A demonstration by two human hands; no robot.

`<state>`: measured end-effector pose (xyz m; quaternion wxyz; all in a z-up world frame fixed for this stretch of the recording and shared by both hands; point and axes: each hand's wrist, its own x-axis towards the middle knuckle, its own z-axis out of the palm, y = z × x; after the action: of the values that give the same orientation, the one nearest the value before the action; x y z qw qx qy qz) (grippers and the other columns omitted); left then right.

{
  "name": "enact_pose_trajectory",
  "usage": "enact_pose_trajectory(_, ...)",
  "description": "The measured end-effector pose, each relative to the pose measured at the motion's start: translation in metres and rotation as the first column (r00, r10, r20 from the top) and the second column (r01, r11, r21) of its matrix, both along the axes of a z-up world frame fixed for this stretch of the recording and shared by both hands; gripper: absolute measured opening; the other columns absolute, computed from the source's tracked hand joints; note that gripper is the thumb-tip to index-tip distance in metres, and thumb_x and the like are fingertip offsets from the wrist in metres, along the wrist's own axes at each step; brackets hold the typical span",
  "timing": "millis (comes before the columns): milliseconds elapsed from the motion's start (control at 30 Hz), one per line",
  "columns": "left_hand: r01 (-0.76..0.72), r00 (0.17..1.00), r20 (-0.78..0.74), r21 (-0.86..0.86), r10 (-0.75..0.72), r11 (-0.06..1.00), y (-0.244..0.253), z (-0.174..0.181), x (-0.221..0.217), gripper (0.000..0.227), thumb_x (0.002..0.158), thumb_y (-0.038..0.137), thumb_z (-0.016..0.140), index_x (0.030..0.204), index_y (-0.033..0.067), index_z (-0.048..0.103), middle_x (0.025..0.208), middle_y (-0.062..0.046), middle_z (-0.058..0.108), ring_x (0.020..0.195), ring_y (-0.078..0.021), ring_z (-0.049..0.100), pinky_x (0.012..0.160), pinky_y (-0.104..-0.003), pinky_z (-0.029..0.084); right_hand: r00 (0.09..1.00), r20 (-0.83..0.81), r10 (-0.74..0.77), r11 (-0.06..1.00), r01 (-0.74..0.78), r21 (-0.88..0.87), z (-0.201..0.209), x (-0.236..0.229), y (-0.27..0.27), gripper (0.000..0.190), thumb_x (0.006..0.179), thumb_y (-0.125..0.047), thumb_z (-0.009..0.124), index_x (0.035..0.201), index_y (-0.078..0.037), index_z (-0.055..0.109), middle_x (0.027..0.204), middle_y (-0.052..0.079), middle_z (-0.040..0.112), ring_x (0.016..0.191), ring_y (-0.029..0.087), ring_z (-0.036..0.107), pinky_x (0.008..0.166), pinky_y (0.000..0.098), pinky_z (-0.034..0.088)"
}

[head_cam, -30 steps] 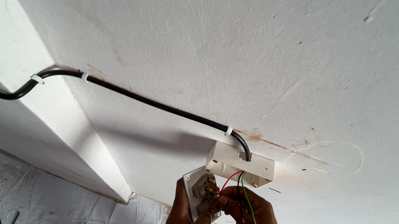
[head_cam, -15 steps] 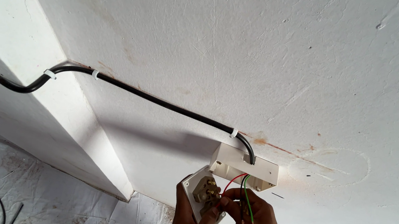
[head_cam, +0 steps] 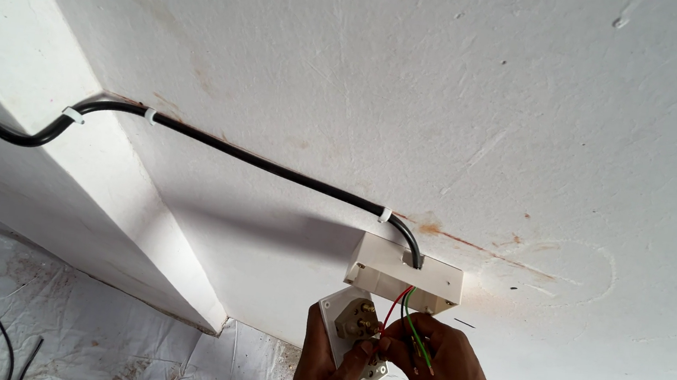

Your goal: Wiring and installing an electrical outlet faceplate onto a wall-mounted box.

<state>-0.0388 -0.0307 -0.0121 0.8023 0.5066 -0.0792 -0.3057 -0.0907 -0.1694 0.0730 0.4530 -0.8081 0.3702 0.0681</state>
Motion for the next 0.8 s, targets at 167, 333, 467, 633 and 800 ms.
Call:
enact_pose_trajectory(167,0.054,0.998,-0.016,0.110,-0.053,0.992,0.002,0.018,0.007,0.062,0.090,0.008,0.058,0.145,0.0120,0.033,0.115,-0.014,0.062,0.102,-0.0225,0.070,0.091,-0.037,0.061,1.000,-0.019,-0.014,0.998,0.015,0.057,0.004,-0.002,-0.003,0.029,0.089,-0.031,0.080,0.096,-0.003,0.083,0.081,0.012,0.085,0.076,0.020,0.078,0.072,0.0369,0.060)
enact_pose_trajectory(333,0.087,0.996,-0.042,0.133,-0.082,0.987,0.003,0.026,0.016,0.064,0.086,0.015,0.076,0.137,0.0075,0.037,0.113,-0.013,0.061,0.105,-0.0192,0.066,0.094,-0.035,0.059,0.993,-0.038,-0.110,0.975,0.115,0.191,0.009,-0.004,0.001,0.028,0.092,-0.030,0.075,0.108,-0.008,0.083,0.066,0.012,0.069,0.053,0.020,0.040,0.053,0.0351,0.036)
enact_pose_trajectory(467,0.094,0.995,-0.040,0.159,-0.089,0.983,0.000,0.027,0.016,0.062,0.086,0.016,0.075,0.136,0.0077,0.039,0.113,-0.011,0.061,0.106,-0.0190,0.067,0.092,-0.036,0.061,0.986,0.030,-0.163,0.939,0.146,0.313,-0.016,-0.021,-0.012,0.030,0.093,-0.024,0.072,0.117,-0.007,0.077,0.078,0.011,0.071,0.059,0.018,0.047,0.055,0.0327,0.042)
enact_pose_trajectory(633,0.109,0.991,-0.101,0.206,-0.090,0.972,-0.002,0.036,0.019,0.068,0.081,0.012,0.076,0.138,0.0100,0.040,0.111,-0.012,0.064,0.101,-0.0194,0.072,0.088,-0.037,0.067,0.933,0.257,-0.251,0.838,0.077,0.540,-0.066,-0.064,-0.035,0.051,0.088,0.001,0.055,0.138,-0.004,0.055,0.111,0.019,0.065,0.093,0.019,0.061,0.080,0.0308,0.055)
enact_pose_trajectory(800,0.083,0.996,-0.041,0.130,-0.079,0.988,-0.005,0.018,0.020,0.066,0.083,0.016,0.075,0.139,0.0082,0.042,0.112,-0.015,0.070,0.104,-0.0205,0.075,0.090,-0.036,0.067,0.840,0.410,-0.355,0.884,0.159,0.439,-0.028,-0.060,-0.015,0.053,0.088,0.001,0.055,0.140,-0.003,0.050,0.114,0.018,0.068,0.114,0.027,0.069,0.097,0.0391,0.059)
